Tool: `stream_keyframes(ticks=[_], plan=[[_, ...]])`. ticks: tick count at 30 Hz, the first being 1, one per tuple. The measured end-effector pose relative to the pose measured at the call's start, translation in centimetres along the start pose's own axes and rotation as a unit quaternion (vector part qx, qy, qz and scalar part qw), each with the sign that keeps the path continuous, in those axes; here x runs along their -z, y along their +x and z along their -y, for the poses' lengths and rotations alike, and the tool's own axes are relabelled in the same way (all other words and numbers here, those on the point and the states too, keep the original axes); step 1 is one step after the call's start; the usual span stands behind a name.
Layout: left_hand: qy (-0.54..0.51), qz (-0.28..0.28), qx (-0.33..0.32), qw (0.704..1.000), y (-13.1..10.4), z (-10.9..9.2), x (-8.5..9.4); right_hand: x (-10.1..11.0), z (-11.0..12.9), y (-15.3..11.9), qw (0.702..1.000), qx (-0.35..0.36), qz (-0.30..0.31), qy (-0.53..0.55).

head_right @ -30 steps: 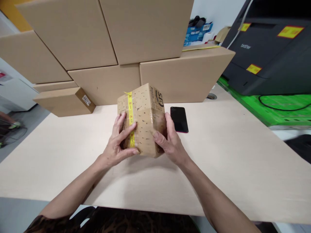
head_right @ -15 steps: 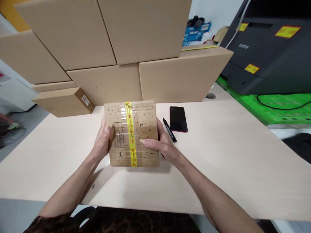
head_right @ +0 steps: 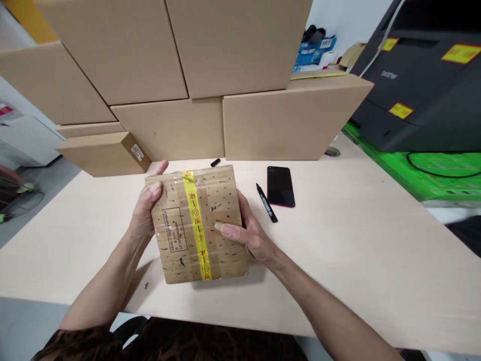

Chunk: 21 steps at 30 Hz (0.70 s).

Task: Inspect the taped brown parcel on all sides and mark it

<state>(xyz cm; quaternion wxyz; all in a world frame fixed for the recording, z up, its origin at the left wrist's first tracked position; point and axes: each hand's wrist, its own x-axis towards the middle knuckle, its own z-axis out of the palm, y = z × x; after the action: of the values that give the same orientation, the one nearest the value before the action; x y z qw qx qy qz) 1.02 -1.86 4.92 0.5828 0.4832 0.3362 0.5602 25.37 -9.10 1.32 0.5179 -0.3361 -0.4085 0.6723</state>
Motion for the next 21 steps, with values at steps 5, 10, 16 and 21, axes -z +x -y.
stream_keyframes(ticks=[5,10,16,21], plan=[[0.018,0.026,-0.012,0.999,-1.2,0.2,-1.0,-0.2,1.1,-0.6,0.997,0.031,-0.067,0.003],[-0.002,0.052,0.049,0.997,-1.5,1.1,-1.6,-0.7,2.0,-0.6,0.990,0.059,-0.128,0.022],[0.007,0.111,0.117,0.987,-1.7,1.3,-2.9,0.4,2.6,-0.3,0.992,0.057,-0.112,-0.015],[0.002,0.136,0.139,0.981,-1.9,1.4,-2.8,0.6,2.8,-0.4,0.983,0.087,-0.161,-0.018]])
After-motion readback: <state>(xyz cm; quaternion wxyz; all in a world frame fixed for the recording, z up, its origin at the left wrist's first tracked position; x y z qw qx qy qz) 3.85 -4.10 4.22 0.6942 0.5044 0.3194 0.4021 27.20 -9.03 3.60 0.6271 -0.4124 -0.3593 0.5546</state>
